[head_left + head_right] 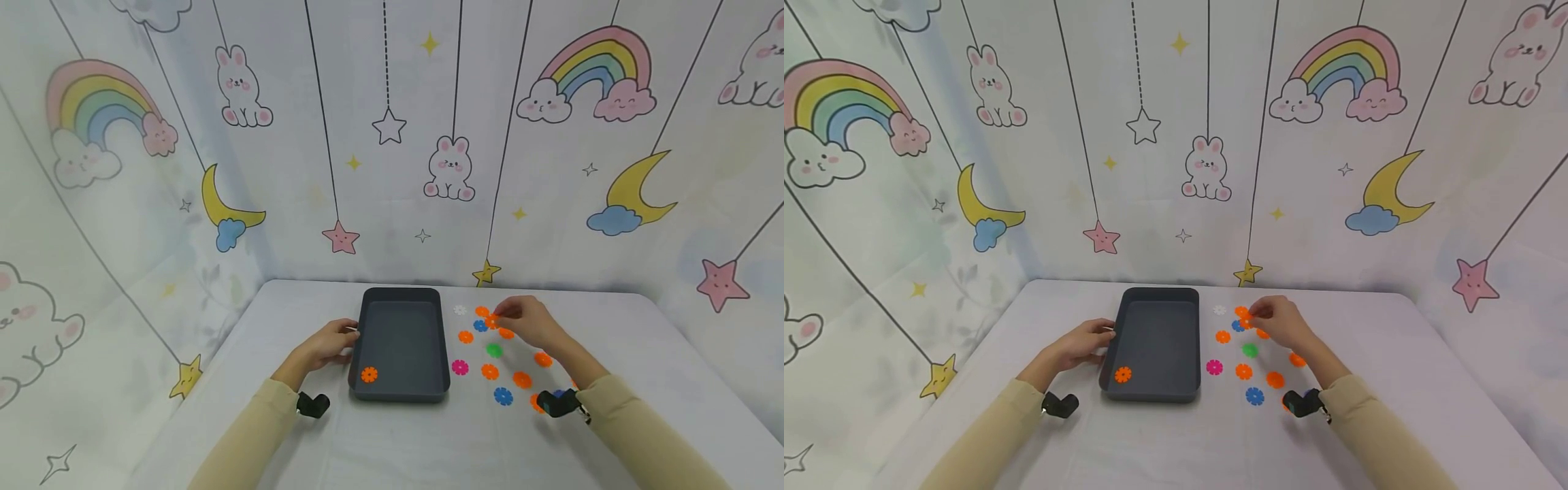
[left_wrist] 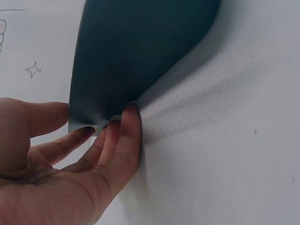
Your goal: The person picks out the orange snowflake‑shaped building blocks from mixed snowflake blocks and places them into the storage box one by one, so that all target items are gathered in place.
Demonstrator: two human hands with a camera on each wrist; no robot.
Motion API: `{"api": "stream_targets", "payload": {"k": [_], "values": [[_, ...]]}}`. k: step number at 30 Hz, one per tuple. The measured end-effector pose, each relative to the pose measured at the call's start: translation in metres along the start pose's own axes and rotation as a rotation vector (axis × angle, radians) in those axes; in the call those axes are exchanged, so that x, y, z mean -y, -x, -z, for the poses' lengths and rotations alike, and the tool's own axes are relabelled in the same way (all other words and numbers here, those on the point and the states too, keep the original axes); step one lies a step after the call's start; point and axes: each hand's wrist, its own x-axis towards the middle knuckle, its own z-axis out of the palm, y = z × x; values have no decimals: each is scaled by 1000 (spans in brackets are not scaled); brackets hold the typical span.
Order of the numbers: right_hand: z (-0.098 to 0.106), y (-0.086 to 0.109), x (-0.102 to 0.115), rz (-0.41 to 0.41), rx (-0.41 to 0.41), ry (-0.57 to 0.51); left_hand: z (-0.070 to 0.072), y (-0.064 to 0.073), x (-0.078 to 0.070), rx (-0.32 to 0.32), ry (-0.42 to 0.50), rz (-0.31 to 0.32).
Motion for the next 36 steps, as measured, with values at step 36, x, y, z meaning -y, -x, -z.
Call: {"api": "stream_targets", "payload": {"k": [36], "values": [[-87,1,75,203,165,-125,0,1,-2,-11,-8,18]]}}
